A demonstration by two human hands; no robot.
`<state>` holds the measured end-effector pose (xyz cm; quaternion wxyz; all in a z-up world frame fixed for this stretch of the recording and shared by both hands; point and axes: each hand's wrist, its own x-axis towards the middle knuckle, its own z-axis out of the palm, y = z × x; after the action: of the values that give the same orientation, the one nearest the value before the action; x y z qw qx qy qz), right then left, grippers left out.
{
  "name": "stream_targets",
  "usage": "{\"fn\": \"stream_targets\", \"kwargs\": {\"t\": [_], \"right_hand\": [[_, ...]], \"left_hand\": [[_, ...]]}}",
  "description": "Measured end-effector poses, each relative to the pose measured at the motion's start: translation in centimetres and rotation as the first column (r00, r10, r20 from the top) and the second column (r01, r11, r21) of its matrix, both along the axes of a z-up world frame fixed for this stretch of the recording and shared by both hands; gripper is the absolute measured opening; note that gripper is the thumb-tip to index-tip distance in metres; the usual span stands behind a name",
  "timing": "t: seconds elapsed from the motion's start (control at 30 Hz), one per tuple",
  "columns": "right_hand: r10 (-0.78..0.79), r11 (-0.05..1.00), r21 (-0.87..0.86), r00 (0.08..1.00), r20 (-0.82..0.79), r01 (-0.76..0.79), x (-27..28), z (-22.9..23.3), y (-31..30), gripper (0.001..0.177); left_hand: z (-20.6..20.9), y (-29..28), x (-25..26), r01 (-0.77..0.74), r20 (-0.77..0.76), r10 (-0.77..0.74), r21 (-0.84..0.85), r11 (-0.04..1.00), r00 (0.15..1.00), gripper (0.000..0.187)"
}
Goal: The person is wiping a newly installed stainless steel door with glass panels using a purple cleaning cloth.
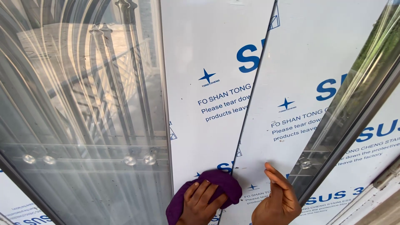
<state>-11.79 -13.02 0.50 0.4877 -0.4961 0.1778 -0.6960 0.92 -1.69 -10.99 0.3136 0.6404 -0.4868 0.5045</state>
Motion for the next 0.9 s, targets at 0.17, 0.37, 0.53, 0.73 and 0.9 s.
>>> {"fn": "stream_targets", "kwargs": {"t": [0.17,0.37,0.53,0.73,0.9], "right_hand": [[0.033,0.999,0.015,0.998,-0.045,-0.032,-0.3,-0.1,-0.4,0.025],[0.063,0.997,0.045,0.993,-0.104,-0.059,-0.3,-0.3,-1.6,0.024],[0.127,0.990,0.041,0.985,0.116,-0.132,0.0,0.0,-2.7,0.026],[-0.003,1.000,0.011,0.996,0.092,0.002,-1.0,0.5,-3.7,0.024],[0.051,0.996,-0.070,0.998,-0.040,-0.053,-2.4,1.2,-4.2,0.025]], "left_hand": [[12.1,0.4,-0.4,-0.015,-0.093,0.004,-0.116,0.993,0.996,0.026],[29.0,-3.1,-2.7,-0.086,-0.141,0.028,-0.422,0.902,0.990,0.034],[25.2,-6.4,-4.4,-0.013,0.078,0.030,-0.214,0.977,0.996,0.025],[7.7,-5.7,-4.6,-0.035,0.062,0.033,0.034,0.999,0.998,0.033],[0.2,-5.6,-3.5,-0.025,0.000,0.025,0.019,1.000,1.000,0.024]]}}
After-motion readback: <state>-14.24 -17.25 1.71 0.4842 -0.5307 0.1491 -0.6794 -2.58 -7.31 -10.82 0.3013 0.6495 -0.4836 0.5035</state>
